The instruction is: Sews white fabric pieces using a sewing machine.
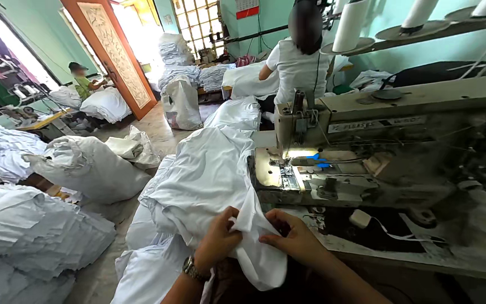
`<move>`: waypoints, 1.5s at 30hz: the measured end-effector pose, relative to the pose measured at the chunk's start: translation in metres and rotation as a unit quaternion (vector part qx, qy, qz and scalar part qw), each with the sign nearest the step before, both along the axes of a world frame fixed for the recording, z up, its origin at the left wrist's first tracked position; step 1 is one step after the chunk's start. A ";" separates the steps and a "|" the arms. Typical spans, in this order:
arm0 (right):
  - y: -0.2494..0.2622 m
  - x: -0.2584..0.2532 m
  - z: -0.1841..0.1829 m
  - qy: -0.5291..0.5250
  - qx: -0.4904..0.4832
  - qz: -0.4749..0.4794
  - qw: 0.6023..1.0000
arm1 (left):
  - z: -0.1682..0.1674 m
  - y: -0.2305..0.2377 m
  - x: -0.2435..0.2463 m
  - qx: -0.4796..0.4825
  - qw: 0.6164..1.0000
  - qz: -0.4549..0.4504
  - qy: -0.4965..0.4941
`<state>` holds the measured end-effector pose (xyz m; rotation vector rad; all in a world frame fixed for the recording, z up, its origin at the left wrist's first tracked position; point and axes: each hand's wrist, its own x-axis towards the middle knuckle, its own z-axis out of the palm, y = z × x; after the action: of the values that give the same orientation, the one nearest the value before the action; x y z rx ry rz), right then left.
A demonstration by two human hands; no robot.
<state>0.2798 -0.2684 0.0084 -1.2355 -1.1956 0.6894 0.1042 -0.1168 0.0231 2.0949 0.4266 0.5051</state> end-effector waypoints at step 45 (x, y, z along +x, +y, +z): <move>-0.021 0.033 -0.036 -0.170 0.045 -0.157 0.972 | -0.017 0.007 -0.048 0.071 0.985 0.097 -0.122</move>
<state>0.3131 -0.2894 -0.0281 -1.4635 -1.2540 0.1903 0.0561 -0.1095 0.0062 2.1026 0.4633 0.9199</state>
